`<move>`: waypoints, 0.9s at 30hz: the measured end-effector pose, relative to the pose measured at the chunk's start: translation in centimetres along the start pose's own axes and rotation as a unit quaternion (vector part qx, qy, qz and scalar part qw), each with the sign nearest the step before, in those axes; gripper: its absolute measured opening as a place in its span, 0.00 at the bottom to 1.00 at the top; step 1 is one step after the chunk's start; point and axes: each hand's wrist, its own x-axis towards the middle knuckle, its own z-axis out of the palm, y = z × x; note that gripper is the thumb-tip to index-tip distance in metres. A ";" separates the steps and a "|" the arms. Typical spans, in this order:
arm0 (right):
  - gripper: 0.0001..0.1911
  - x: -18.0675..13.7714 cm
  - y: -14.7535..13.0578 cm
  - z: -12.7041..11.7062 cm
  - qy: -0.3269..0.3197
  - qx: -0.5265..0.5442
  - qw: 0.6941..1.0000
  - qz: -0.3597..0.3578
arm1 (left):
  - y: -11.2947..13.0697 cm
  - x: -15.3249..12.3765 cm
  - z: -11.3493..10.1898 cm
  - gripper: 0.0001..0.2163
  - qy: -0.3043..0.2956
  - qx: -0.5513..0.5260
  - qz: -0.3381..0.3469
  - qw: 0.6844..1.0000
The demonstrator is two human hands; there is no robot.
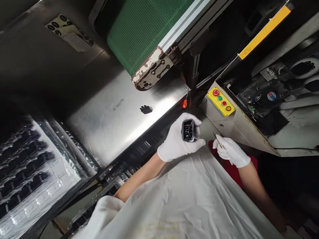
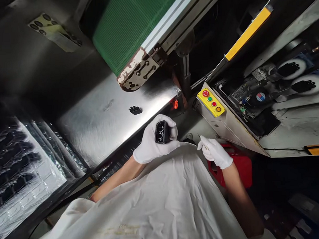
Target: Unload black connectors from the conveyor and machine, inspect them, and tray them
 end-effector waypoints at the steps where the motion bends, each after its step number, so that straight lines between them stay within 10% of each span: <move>1: 0.31 0.3 0.1 -0.2 -0.002 0.001 1.000 0.004 | 0.5 -0.1 0.4 0.22 -0.002 -0.016 0.000 1.000; 5: 0.32 1.5 -0.2 -1.2 -0.007 -0.017 1.000 0.016 | 0.6 0.0 1.1 0.24 -0.032 -0.086 -0.008 0.996; 8: 0.32 2.7 -0.7 -2.3 0.031 -0.131 0.991 0.012 | -2.6 1.4 -0.4 0.25 -0.072 0.070 -0.080 0.992; 11: 0.30 3.7 -1.2 -3.4 0.080 -0.354 0.931 -0.034 | -8.0 2.6 -4.2 0.21 -0.076 0.359 -0.244 0.898; 15: 0.31 5.0 -1.6 -4.3 0.069 -0.488 0.870 -0.038 | -12.9 -0.8 -11.0 0.17 -0.047 0.453 -0.376 0.807; 21: 0.31 7.8 -2.7 -1.8 0.018 -0.499 0.866 -0.042 | -10.5 -4.9 -20.9 0.21 -0.014 0.528 -0.402 0.748; 27: 0.24 11.3 -8.1 7.0 0.033 -0.594 0.796 -0.111 | -7.9 4.3 -30.2 0.16 -0.026 0.606 -0.413 0.680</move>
